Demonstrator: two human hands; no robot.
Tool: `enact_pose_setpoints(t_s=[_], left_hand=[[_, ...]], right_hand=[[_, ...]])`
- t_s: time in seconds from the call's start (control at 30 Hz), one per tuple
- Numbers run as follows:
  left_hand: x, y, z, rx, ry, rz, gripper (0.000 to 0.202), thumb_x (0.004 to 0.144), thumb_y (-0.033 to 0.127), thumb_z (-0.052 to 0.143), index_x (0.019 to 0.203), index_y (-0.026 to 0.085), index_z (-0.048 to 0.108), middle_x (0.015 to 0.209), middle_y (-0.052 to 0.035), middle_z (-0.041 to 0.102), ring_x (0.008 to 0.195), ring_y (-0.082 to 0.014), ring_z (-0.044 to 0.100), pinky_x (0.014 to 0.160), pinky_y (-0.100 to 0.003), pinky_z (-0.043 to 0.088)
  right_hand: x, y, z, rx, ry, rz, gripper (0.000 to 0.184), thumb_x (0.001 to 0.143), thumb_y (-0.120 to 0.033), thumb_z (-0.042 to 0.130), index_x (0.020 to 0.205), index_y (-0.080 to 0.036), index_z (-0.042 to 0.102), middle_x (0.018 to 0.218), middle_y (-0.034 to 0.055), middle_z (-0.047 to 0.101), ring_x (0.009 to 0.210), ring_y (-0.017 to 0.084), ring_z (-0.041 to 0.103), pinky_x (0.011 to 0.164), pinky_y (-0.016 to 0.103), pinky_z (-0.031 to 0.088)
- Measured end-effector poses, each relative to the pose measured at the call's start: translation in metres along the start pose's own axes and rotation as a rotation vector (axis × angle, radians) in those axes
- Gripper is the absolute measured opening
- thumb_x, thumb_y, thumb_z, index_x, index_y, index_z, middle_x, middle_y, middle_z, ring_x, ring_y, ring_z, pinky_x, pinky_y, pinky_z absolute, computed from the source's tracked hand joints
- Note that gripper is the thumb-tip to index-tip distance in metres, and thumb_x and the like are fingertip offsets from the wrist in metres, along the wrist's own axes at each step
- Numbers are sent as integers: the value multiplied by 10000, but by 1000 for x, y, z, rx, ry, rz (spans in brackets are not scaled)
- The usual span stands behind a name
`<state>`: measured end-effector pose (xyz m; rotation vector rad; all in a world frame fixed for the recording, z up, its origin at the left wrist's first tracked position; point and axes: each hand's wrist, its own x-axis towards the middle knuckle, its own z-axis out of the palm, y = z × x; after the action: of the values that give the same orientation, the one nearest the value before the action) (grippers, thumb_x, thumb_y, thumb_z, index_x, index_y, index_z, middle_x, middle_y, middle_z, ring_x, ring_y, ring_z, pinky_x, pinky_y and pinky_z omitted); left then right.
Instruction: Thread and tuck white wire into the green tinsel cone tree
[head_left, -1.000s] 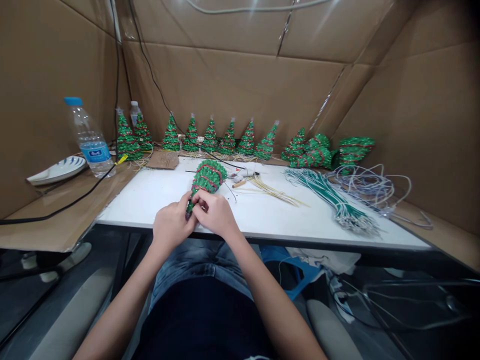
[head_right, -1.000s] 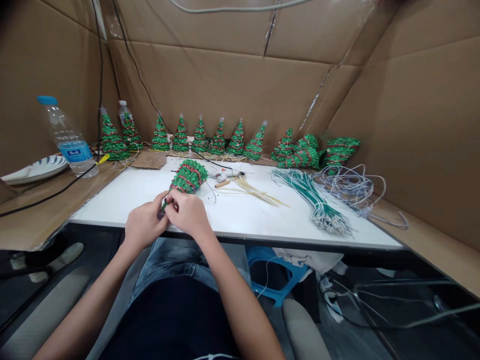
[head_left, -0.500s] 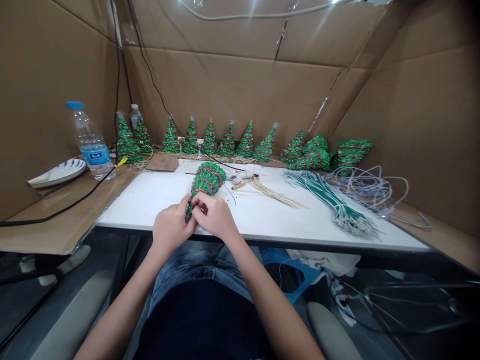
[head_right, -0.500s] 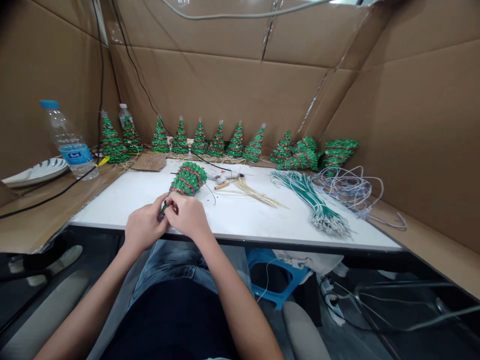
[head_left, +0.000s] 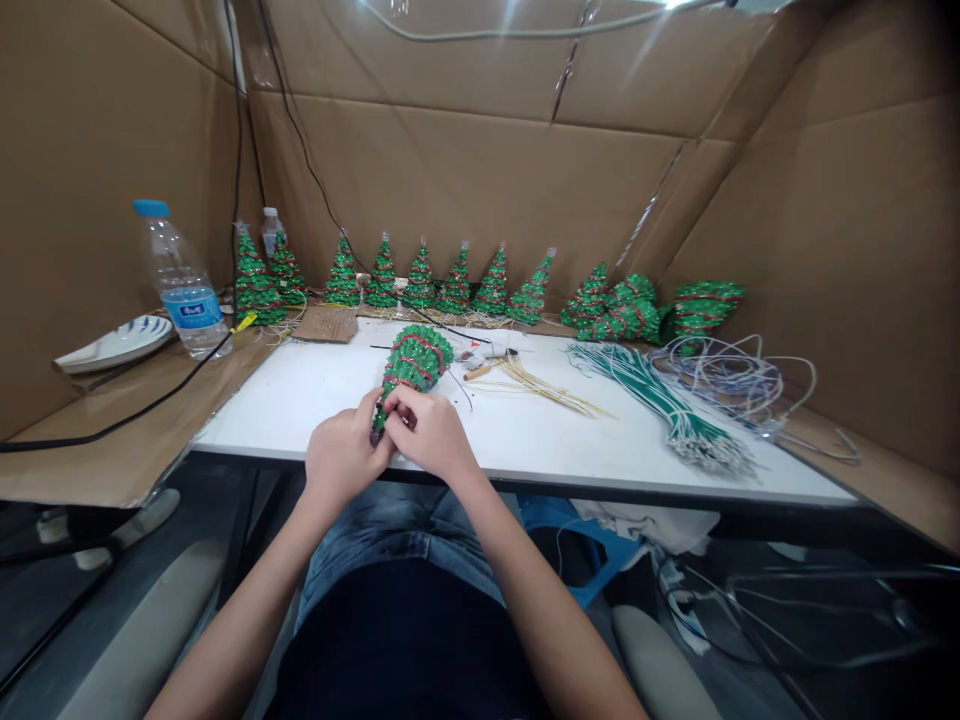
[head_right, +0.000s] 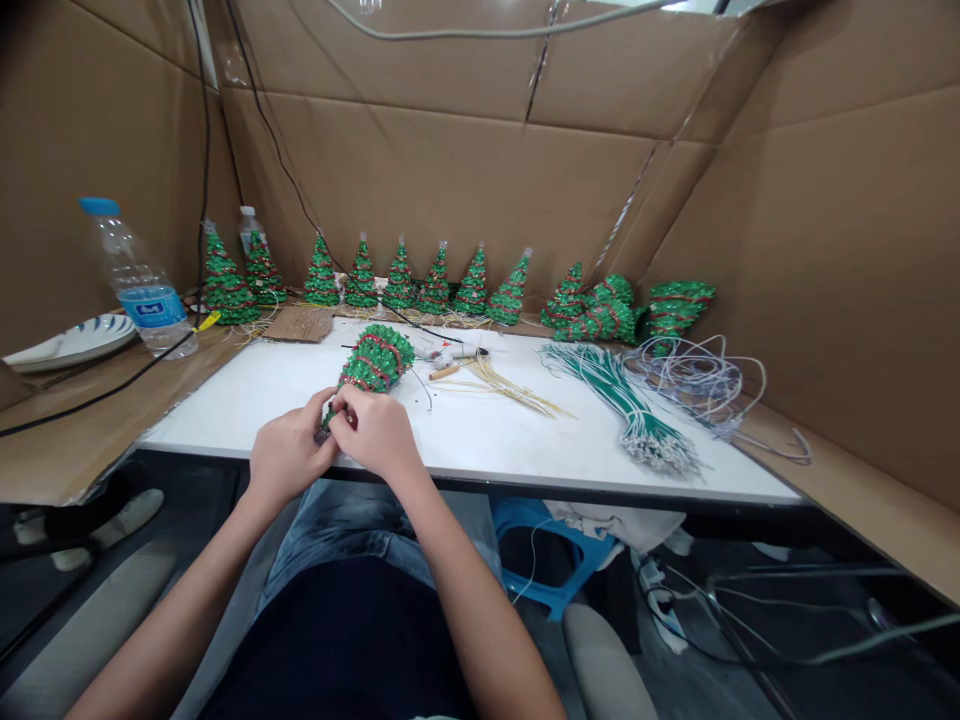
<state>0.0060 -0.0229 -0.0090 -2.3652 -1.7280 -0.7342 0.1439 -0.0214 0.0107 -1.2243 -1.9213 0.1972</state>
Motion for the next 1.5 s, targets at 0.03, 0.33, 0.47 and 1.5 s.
enact_pose_setpoints(t_s=[0.03,0.33,0.47,1.5], left_hand=[[0,0,0,0,0,0,501,883,382,423,1349,205,478,865,-88,722,792,-259,689,654,-295,444],[0,0,1,5,15,6,505,888,394,419,1350,202,486,864,-85,723,782,-266,686,634,-302,432],[0,-1,3,12,21,13,512,886,397,427,1356,200,482,858,-87,721,778,-264,685,629,-299,427],[-2,-2,6,-13,83,27,508,880,391,446,1343,193,514,820,-83,712,751,-254,677,623,-293,418]], right_hand=[[0,0,0,0,0,-2,97,744,-170,502,738,-219,586,553,-52,501,528,114,449,576,223,325],[0,1,0,16,0,-13,91,744,-166,495,734,-217,570,555,-56,492,520,108,445,577,221,322],[-1,0,0,21,1,-7,87,741,-165,497,730,-215,567,551,-56,492,520,108,449,576,221,324],[-1,1,1,31,1,-18,84,741,-164,504,736,-216,570,548,-56,496,521,109,451,572,219,324]])
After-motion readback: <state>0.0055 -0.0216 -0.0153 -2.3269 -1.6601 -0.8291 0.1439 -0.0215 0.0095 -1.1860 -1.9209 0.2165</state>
